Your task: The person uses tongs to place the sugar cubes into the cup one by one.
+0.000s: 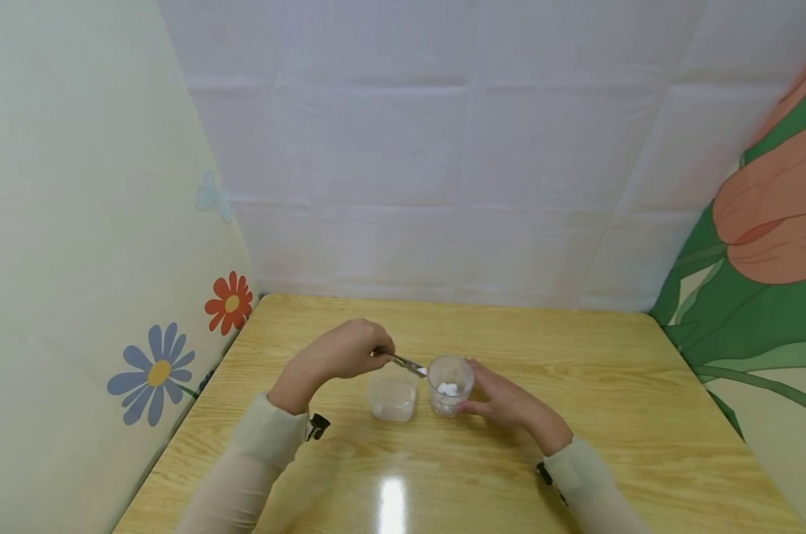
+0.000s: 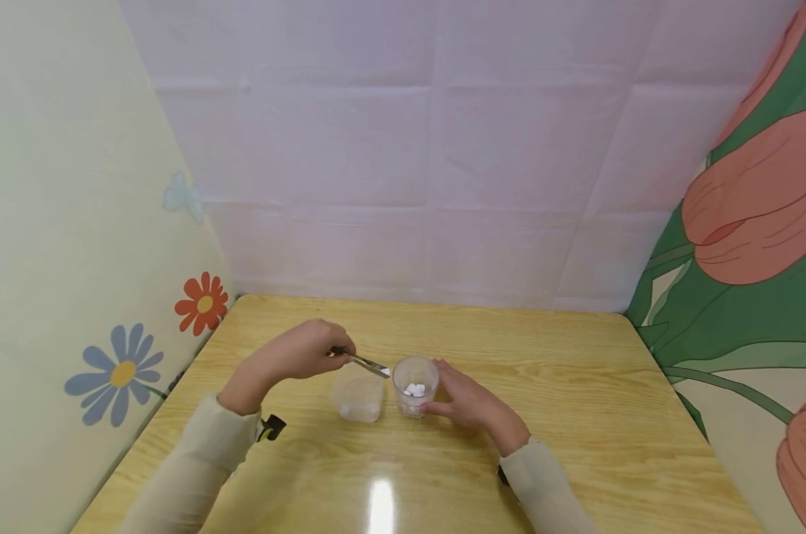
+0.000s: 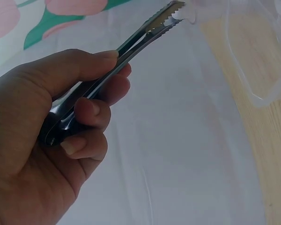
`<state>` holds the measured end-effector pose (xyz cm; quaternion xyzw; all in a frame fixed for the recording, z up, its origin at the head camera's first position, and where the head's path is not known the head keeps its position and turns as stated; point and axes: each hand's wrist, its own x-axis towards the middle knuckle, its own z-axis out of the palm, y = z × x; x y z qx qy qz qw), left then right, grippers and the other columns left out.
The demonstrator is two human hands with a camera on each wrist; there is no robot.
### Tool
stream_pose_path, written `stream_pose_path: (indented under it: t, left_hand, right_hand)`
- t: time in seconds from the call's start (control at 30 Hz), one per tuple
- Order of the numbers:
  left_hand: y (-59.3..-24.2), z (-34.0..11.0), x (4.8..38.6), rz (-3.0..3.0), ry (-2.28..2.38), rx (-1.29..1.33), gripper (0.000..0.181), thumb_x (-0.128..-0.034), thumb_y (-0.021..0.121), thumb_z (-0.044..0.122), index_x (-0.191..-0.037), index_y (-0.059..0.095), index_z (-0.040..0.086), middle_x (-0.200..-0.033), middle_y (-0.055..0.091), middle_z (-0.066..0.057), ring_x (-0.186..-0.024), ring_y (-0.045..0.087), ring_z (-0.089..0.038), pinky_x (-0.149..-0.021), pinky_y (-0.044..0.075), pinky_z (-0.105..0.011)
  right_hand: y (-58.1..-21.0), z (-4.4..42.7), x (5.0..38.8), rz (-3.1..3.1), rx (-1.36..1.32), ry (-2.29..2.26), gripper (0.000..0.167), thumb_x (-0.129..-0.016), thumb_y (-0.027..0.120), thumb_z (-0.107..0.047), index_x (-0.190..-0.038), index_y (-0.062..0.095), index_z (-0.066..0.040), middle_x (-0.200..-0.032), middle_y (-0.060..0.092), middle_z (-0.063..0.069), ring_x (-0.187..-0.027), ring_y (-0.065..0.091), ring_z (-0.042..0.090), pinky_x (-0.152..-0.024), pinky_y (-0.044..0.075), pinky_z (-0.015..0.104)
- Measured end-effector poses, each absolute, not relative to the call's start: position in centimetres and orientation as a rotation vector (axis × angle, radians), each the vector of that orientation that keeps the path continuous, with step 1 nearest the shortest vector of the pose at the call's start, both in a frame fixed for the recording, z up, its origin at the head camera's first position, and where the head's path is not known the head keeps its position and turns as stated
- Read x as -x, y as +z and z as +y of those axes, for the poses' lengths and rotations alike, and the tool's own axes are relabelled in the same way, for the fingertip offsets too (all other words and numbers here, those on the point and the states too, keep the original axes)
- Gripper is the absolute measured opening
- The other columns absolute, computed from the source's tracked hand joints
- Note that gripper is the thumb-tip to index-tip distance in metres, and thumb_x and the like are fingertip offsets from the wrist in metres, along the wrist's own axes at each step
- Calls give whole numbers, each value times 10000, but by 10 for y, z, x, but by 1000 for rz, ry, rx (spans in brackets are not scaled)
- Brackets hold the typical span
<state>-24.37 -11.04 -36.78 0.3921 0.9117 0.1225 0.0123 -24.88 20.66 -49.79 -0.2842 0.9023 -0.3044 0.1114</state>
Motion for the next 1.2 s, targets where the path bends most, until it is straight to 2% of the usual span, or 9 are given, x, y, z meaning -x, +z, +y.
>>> stream_pose_path:
  t: [0.33,0.57,0.97,1.2]
  left_hand:
    - [-374,-99,251,2848,379,-1224,102,-974,680,129,-954,780,137,-882,712,41,-722,585,-47,-684,508,-257]
    - [-380,-89,255,2846,376,-1223,119,-984,667,134,-965,784,131,-905,726,29,-748,616,-61,-700,524,-271]
    - [-397,-71,261,2821,426,-1224,133,-978,673,138,-903,783,140,-832,705,52,-667,547,-38,-652,489,-241]
    - [-408,-61,263,2818,443,-1188,132,-969,675,133,-912,793,120,-812,700,58,-643,531,-37,-629,473,-224]
  right_hand:
    - [-497,207,249,2652,827,-871,951,-944,677,-469,-1578,209,64,-1611,221,306,-1477,243,481,-1168,238,615]
    - [-497,206,250,2651,806,-865,960,-935,687,-474,-1586,206,42,-1619,218,288,-1484,245,459,-1177,239,596]
    - [-499,208,251,2656,843,-879,935,-945,677,-467,-1576,228,58,-1603,245,307,-1465,266,488,-1159,252,623]
    - [-502,208,252,2638,838,-901,942,-934,689,-474,-1590,227,19,-1621,240,268,-1479,256,465,-1166,245,615]
